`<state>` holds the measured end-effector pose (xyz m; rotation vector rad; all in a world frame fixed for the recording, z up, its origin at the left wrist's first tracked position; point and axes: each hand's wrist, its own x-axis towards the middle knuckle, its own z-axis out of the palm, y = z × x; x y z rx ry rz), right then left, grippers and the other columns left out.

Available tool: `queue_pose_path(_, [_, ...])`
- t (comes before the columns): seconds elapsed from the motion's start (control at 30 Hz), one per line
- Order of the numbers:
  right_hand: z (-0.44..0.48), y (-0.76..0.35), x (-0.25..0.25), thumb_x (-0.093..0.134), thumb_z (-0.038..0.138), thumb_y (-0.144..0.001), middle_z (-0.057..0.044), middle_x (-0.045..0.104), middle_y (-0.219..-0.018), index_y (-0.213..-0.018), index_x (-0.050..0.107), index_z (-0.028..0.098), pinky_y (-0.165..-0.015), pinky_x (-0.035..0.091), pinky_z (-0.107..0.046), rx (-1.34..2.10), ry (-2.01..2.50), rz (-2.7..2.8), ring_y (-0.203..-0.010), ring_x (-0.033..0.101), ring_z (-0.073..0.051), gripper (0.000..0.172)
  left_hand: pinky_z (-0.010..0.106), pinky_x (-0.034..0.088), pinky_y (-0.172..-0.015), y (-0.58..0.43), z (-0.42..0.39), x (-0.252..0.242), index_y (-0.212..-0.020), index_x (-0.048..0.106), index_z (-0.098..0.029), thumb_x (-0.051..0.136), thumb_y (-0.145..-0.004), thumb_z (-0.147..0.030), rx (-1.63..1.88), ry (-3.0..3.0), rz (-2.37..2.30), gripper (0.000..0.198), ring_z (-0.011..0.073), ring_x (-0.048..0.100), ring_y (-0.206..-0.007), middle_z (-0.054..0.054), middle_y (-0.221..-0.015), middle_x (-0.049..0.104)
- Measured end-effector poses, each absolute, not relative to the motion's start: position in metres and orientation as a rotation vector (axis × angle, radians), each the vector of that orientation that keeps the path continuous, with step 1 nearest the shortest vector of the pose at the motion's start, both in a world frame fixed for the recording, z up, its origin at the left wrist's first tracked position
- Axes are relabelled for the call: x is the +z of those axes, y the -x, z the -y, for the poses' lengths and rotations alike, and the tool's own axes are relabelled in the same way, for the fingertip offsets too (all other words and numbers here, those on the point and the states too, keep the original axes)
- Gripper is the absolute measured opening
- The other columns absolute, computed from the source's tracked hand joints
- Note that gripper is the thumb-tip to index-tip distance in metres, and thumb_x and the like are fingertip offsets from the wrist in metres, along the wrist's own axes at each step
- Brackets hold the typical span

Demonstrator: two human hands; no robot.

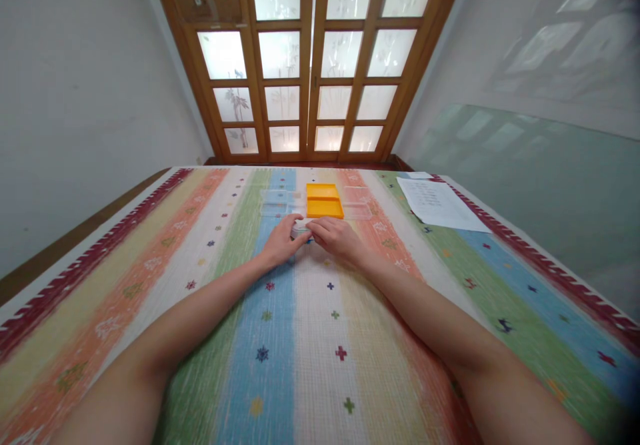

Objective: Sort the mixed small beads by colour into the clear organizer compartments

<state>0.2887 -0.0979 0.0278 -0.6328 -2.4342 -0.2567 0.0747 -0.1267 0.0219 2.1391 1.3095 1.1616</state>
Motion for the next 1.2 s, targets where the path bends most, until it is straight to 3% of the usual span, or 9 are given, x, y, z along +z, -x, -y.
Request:
queue_pose_path(0.17, [0.093, -0.29, 0.022, 0.047, 0.019, -0.104, -0.01, 0.074, -0.099, -0.119, 0.065, 0.017, -0.076, 0.05, -0.031, -0.29, 0.771, 2.405, -0.088, 0.068, -0.021, 0.024, 0.045, 0.051, -0.098, -0.08, 0.136, 0.015, -0.138, 0.048, -0.023, 0.059, -0.096, -0.045, 1.167, -2.093, -1.343, 0.049, 0.0249, 0.063, -0.109, 0.013, -0.128, 0.061])
queue_pose_path(0.4, [0.084, -0.297, 0.021, 0.043, 0.028, -0.106, -0.006, 0.075, -0.095, -0.116, 0.066, 0.021, -0.074, 0.05, -0.028, 0.106, 0.979, 2.083, -0.084, 0.07, -0.019, 0.026, 0.047, 0.045, -0.109, -0.069, 0.133, 0.016, -0.16, 0.023, -0.027, 0.071, -0.085, -0.033, 1.2, -2.078, -1.117, 0.088, 0.0241, 0.06, -0.115, 0.012, -0.133, 0.058])
queue_pose_path(0.63, [0.073, -0.306, 0.021, 0.043, 0.044, -0.105, -0.004, 0.073, -0.082, -0.097, 0.07, 0.021, -0.069, 0.047, -0.029, 0.335, 1.1, 1.914, -0.074, 0.067, -0.02, 0.037, 0.047, 0.047, -0.108, -0.053, 0.126, 0.023, -0.152, 0.044, -0.03, 0.066, -0.085, -0.037, 1.063, -2.005, -0.881, 0.07, 0.0254, 0.062, -0.117, 0.011, -0.133, 0.06])
queue_pose_path(0.77, [0.07, -0.31, 0.018, 0.043, 0.045, -0.104, -0.006, 0.075, -0.093, -0.105, 0.071, 0.022, -0.076, 0.048, -0.032, 0.338, 1.067, 1.914, -0.084, 0.068, -0.022, 0.036, 0.043, 0.05, -0.101, -0.032, 0.109, 0.025, -0.152, 0.043, -0.029, 0.062, -0.083, -0.032, 1.172, -1.842, -0.954, 0.071, 0.0217, 0.064, -0.107, 0.009, -0.13, 0.06])
queue_pose_path(0.93, [0.062, -0.321, 0.017, 0.044, 0.043, -0.103, -0.007, 0.075, -0.097, -0.102, 0.072, 0.02, -0.08, 0.048, -0.033, 0.319, 1.12, 1.88, -0.088, 0.067, -0.023, 0.036, 0.035, 0.052, -0.095, 0.034, 0.073, 0.029, -0.149, 0.042, -0.023, 0.053, -0.082, -0.025, 1.512, -1.591, -1.217, 0.068, 0.019, 0.06, -0.106, 0.009, -0.13, 0.059])
queue_pose_path(1.03, [0.056, -0.329, 0.016, 0.044, 0.044, -0.103, -0.007, 0.075, -0.092, -0.097, 0.072, 0.019, -0.078, 0.048, -0.033, 0.319, 1.169, 1.85, -0.084, 0.066, -0.022, 0.038, 0.029, 0.052, -0.083, 0.073, 0.055, 0.026, -0.147, 0.039, -0.023, 0.046, -0.086, -0.022, 1.626, -1.329, -1.495, 0.061, 0.0157, 0.06, -0.099, 0.007, -0.125, 0.061])
queue_pose_path(1.2, [0.044, -0.341, 0.011, 0.044, 0.041, -0.101, -0.008, 0.075, -0.094, -0.095, 0.072, 0.02, -0.077, 0.048, -0.034, 0.212, 1.252, 1.781, -0.085, 0.065, -0.023, 0.035, 0.029, 0.052, -0.073, 0.103, 0.039, 0.012, -0.142, 0.043, -0.018, 0.048, -0.083, -0.025, 1.372, -1.344, -1.861, 0.06, 0.0188, 0.064, -0.089, 0.008, -0.111, 0.065])
